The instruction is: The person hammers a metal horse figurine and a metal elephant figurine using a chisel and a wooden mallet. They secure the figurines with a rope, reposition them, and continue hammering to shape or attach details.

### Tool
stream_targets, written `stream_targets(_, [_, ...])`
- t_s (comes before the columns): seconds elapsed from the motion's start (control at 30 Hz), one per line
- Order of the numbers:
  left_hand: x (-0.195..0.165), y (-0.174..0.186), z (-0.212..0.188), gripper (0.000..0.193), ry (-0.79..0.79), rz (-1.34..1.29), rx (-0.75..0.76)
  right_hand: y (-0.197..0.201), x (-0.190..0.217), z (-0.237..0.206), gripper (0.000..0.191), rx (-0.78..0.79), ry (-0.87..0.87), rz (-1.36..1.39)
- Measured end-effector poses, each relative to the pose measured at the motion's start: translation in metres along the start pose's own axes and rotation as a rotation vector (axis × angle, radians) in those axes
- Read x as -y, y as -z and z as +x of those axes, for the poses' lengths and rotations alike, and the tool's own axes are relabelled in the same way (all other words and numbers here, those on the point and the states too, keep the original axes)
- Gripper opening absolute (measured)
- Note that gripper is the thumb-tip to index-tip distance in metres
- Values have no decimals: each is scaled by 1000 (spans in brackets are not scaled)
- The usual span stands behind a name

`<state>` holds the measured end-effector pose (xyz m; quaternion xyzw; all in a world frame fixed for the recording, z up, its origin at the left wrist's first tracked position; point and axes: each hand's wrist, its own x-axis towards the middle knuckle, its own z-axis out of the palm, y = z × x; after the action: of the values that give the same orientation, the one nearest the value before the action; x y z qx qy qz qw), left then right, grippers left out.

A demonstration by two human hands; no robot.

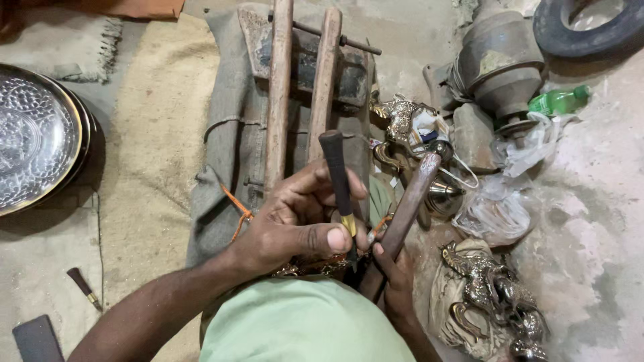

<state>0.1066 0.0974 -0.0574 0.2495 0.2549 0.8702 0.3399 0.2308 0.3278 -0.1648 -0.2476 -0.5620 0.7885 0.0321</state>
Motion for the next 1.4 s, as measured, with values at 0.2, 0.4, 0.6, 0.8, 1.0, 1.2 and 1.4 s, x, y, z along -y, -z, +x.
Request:
stream_targets(0.2, [-16,13,18,46,-111,240,-38,26,13,13,47,-14,-9,-342])
stream_targets(0.4, [-53,49,67,51,263,643,-120,60,79,55,61,74,179,-847])
stream_targets(0.6, [-44,67,101,68,515,667,182,58,139,82,73,48,115,-1025])
stream_targets(0.8, [-32,71,117,65,394,544,368,61,170,91,73,195,323,-1159])
stream_targets(1.0, [-27,79,120,64,409,631,383,80,180,87,73,49,155,-1292])
stream_targets(1.2, [1,69,84,32,354,667,124,62,115,24,97,273,-271,-846])
stream_targets(1.4, [30,39,66,25,449,-104,42,29,25,-40,73,373,-70,-53])
